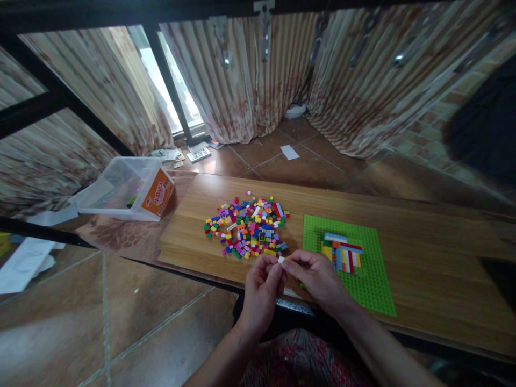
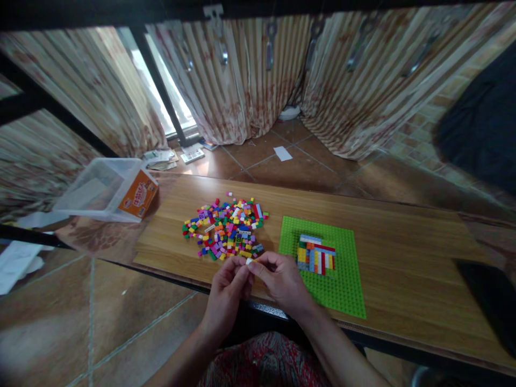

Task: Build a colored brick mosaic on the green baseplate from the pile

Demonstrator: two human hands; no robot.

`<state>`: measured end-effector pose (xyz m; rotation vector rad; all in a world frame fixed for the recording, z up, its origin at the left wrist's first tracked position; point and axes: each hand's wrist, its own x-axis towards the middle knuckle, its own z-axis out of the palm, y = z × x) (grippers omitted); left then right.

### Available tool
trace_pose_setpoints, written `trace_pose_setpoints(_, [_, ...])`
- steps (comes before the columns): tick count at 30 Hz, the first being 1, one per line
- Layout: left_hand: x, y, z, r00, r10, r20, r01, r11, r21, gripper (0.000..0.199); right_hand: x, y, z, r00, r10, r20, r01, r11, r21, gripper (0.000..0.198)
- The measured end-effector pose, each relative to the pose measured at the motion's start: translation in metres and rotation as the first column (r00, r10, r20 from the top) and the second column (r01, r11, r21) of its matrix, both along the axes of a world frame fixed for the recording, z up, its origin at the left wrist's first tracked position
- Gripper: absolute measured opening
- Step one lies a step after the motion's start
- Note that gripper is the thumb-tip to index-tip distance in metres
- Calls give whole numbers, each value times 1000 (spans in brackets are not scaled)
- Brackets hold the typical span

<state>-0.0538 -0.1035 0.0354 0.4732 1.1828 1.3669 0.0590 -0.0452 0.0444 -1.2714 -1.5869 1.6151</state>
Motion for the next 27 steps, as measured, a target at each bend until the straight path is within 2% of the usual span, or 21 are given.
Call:
trace_pose_setpoints(3, [-4, -3, -4, 996, -13, 88, 12, 1000, 5, 29, 0, -2, 1, 999, 42, 5, -42, 998, -41, 25])
trace_pose_setpoints(5, [-9, -3, -5, 993, -17, 115, 16, 1000, 10, 29, 0, 2, -3, 998, 61, 25, -60, 998, -21, 26])
trace_pose_setpoints(7, [-16, -1, -6, 997, 1, 78, -2, 1000, 7, 29, 0, 12, -8, 993, 39, 108, -47, 996, 77, 25])
trace_pose_setpoints(9, [-25, 2, -6, 998, 50, -23, -51, 999, -8, 29, 0, 28, -13, 965, -29, 260, -35, 971, 238, 21])
trace_pose_setpoints(11, [-34, 6, -8, 981, 108, -163, -114, 993, -27, 29, -2, 44, -18, 898, -92, 431, -88, 921, 379, 17])
trace_pose_setpoints(13, [-41, 10, -10, 949, 142, -282, -159, 987, -36, 29, -5, 57, -22, 820, -108, 562, -184, 880, 438, 16])
trace_pose_setpoints(16, [-49, 15, -16, 917, 144, -371, -171, 984, -41, 30, -11, 66, -24, 767, -95, 634, -261, 857, 445, 16])
trace_pose_setpoints(20, [-53, 17, -23, 901, 137, -411, -165, 986, -33, 31, -10, 59, -22, 816, -97, 570, -224, 856, 466, 22])
trace_pose_setpoints(22, [-54, 16, -26, 893, 125, -432, -150, 988, -22, 30, -6, 53, -20, 833, -46, 552, -248, 860, 446, 21])
trace_pose_setpoints(27, [-54, 20, -27, 823, 129, -553, -129, 991, 40, 28, 0, 43, -23, 801, 47, 596, -340, 856, 389, 21])
